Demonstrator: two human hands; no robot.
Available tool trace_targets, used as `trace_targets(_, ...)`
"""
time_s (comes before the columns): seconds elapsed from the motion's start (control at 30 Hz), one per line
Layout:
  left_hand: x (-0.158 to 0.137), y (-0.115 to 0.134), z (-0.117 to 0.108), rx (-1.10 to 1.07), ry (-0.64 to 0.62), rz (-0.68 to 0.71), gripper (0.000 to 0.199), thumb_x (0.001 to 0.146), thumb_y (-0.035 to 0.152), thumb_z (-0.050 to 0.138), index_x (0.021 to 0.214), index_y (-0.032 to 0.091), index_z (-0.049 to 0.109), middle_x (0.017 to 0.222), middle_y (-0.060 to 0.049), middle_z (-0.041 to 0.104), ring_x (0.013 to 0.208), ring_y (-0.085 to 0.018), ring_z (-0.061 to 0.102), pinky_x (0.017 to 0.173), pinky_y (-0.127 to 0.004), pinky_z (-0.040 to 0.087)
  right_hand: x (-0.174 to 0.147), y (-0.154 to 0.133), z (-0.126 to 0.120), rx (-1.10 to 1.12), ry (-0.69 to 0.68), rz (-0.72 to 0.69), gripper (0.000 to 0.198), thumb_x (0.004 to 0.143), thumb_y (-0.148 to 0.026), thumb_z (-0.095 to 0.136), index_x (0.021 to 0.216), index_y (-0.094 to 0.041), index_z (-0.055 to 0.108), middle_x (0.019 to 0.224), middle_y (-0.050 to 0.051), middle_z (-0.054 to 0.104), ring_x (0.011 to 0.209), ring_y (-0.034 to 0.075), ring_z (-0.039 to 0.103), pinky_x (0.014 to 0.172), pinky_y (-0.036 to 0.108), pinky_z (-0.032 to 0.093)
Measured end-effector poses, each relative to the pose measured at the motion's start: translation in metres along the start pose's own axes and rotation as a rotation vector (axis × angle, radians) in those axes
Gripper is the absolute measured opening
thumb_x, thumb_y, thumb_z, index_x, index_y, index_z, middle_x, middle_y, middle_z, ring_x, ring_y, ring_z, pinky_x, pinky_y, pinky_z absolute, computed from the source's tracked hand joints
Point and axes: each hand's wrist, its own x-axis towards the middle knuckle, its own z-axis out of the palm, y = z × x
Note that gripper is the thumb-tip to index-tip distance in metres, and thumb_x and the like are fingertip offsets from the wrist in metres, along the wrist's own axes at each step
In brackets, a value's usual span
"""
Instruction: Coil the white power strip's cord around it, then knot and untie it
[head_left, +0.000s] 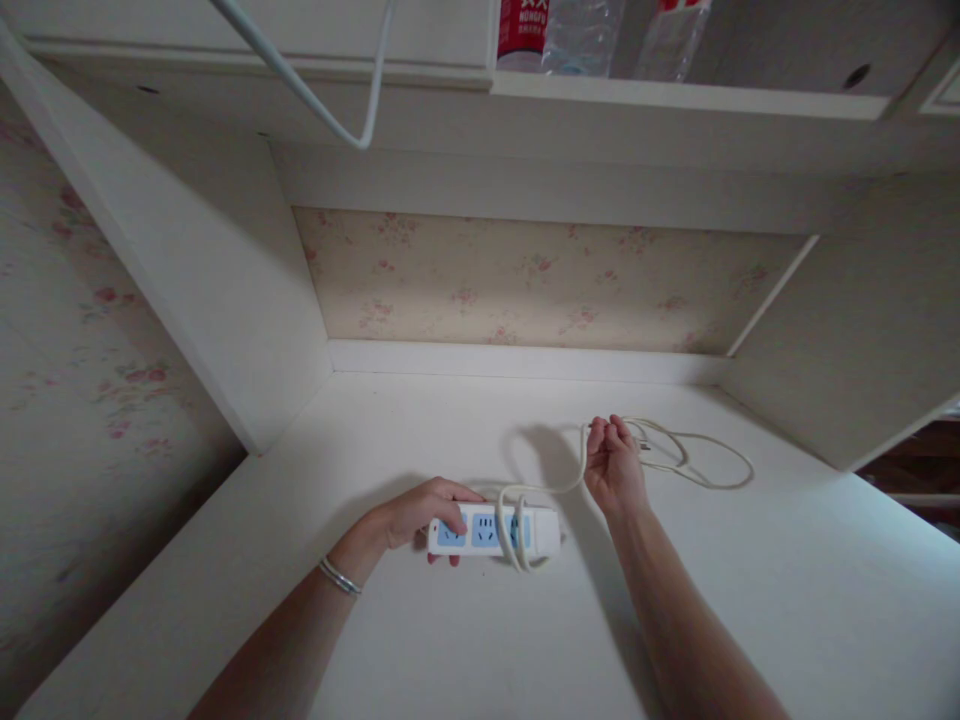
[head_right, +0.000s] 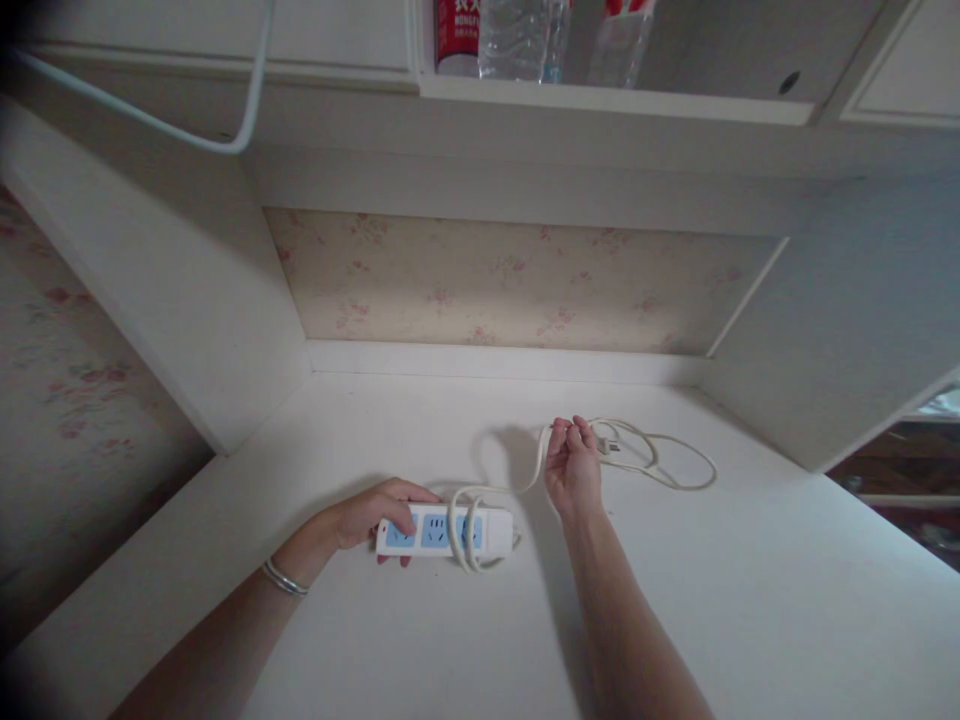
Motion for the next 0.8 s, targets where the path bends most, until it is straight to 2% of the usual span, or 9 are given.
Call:
trace_targets(0.1,0.004,0.000,-0.002,-0.076,0.112,0.060,0.045,0.067,0.018,0.056,0.112,0.014,0.062,0.080,-0.010,0.067,0.056,-0.019,0.064,0.034,-0.018,0.039,-0.001,-0.006,-0.002,0.024,-0.008,0.045,0.027,0.073,-0.017,0.068,0.096,-0.026,0.055,0.076,-0.007,0.059,0.057,0.002,0.056,0.051,0.009,0.050)
trace_targets(0.2,0.008,-0.001,-0.005,-0.185,0.261,0.150,0.043,0.069,0.021,0.056,0.111,0.013,0.061,0.083,-0.010,0.065,0.060,-0.019,0.065,0.036,-0.020,0.039,-0.005,-0.010,-0.001,0.031,-0.041,0.068,0.028,0.073,-0.019,0.067,0.097,-0.027,0.055,0.073,-0.009,0.056,0.044,0.000,0.044,0.039,0.008,0.042)
trace_targets(0.33,0.013,-0.003,-0.008,-0.302,0.432,0.246,0.037,0.070,0.023,0.058,0.105,0.011,0.061,0.082,-0.010,0.065,0.060,-0.018,0.064,0.038,-0.020,0.039,-0.012,-0.012,0.005,0.029,-0.065,0.059,0.024,0.073,-0.018,0.066,0.092,-0.025,0.055,0.068,-0.009,0.051,0.042,0.000,0.038,0.038,0.008,0.038)
trace_targets(0.53,0.013,-0.002,-0.015,-0.438,0.584,0.348,0.032,0.070,0.021,0.058,0.101,0.013,0.059,0.087,-0.008,0.065,0.061,-0.017,0.064,0.040,-0.021,0.040,-0.011,-0.015,0.003,0.092,-0.060,0.099,0.025,0.071,-0.015,0.065,0.092,-0.024,0.055,0.064,-0.010,0.049,0.039,-0.001,0.034,0.035,0.006,0.032)
trace_targets(0.67,0.009,0.001,-0.019,-0.600,0.617,0.377,0.030,0.069,0.019,0.058,0.099,0.013,0.058,0.084,-0.006,0.065,0.063,-0.018,0.065,0.041,-0.022,0.041,-0.006,-0.005,-0.001,-0.055,-0.051,-0.004,0.023,0.068,-0.018,0.068,0.088,-0.022,0.057,0.063,-0.009,0.052,0.040,0.001,0.040,0.036,0.010,0.036)
trace_targets(0.73,0.006,0.002,-0.019,-0.674,0.566,0.400,0.030,0.069,0.019,0.058,0.098,0.013,0.058,0.085,-0.007,0.064,0.063,-0.019,0.065,0.041,-0.022,0.041,-0.007,0.002,0.001,-0.203,-0.071,-0.037,0.024,0.066,-0.021,0.071,0.087,-0.020,0.060,0.065,-0.006,0.056,0.046,0.004,0.049,0.042,0.013,0.042)
trace_targets(0.8,0.004,0.002,-0.018,-0.707,0.467,0.418,0.029,0.068,0.019,0.057,0.096,0.013,0.058,0.083,-0.008,0.064,0.061,-0.019,0.064,0.039,-0.022,0.039,-0.012,0.009,0.005,-0.339,-0.147,0.039,0.026,0.065,-0.023,0.074,0.088,-0.017,0.063,0.069,-0.002,0.061,0.058,0.008,0.058,0.054,0.017,0.050)
